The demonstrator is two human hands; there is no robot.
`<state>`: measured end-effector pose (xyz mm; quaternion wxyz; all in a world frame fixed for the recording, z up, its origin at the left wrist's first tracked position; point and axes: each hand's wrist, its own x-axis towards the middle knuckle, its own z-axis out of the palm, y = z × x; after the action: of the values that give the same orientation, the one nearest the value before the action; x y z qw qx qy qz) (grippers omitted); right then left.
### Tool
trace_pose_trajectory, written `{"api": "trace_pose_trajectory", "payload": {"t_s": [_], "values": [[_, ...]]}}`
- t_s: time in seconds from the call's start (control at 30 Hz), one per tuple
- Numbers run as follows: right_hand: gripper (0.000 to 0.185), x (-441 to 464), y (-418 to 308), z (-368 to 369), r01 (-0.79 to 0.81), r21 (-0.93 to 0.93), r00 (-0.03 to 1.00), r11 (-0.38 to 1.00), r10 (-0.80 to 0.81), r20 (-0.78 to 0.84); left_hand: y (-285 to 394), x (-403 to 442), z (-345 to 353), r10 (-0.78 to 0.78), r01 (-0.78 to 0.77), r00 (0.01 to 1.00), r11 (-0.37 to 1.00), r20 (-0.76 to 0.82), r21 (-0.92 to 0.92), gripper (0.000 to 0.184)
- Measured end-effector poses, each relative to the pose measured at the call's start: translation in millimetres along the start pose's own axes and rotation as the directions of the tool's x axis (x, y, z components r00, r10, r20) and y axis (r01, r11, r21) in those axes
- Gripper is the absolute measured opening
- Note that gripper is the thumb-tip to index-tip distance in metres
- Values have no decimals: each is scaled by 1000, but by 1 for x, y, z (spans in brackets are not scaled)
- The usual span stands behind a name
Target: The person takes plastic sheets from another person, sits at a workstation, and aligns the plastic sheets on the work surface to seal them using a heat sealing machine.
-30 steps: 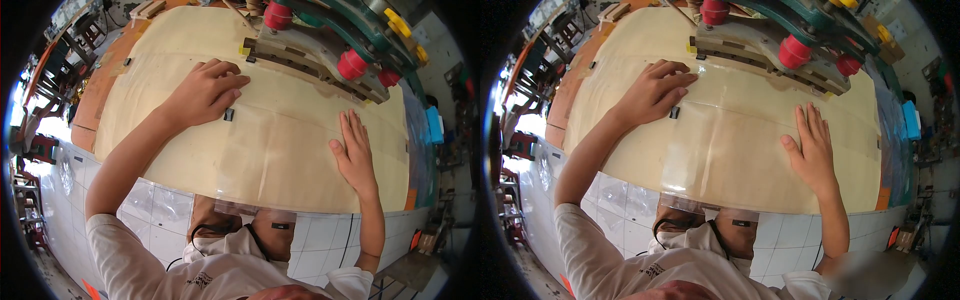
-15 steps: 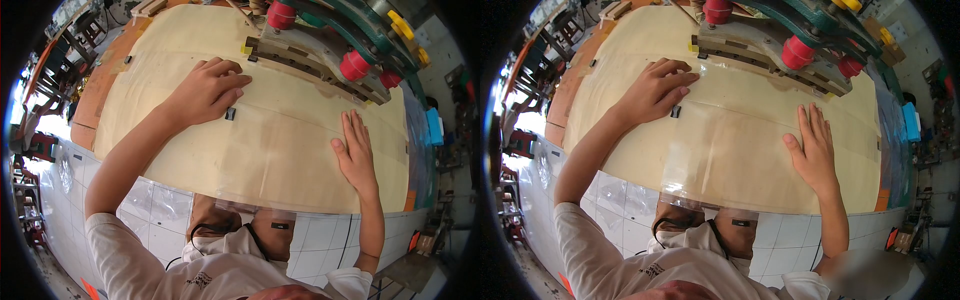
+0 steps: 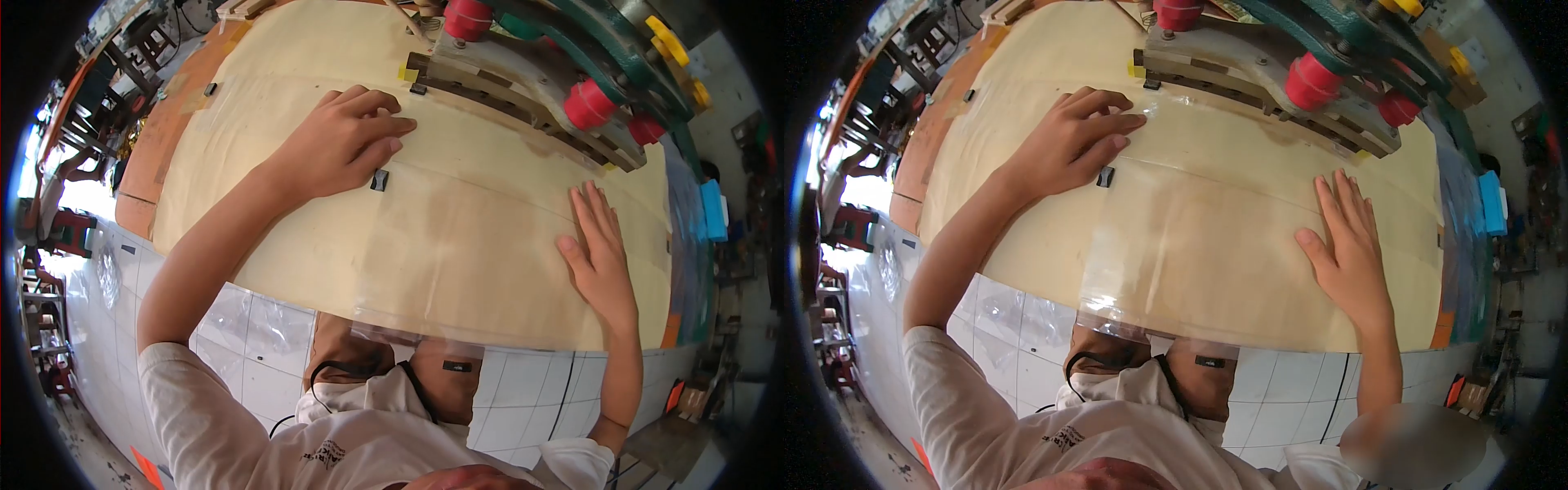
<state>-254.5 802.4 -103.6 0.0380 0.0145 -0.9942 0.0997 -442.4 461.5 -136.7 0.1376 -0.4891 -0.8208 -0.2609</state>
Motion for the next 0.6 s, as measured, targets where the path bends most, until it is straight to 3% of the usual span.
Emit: {"api": "trace_pose_trajectory", "payload": {"t_s": [0.2,0.6], "values": [[66,-3,17,8,141,1,990,990,-141,31,0,0,0,-21,21,1000,1000,19,-1,29],[72,-4,23,15,146,17,989,989,-146,3,1,0,1,-12,12,999,1000,30,0,29]]}}
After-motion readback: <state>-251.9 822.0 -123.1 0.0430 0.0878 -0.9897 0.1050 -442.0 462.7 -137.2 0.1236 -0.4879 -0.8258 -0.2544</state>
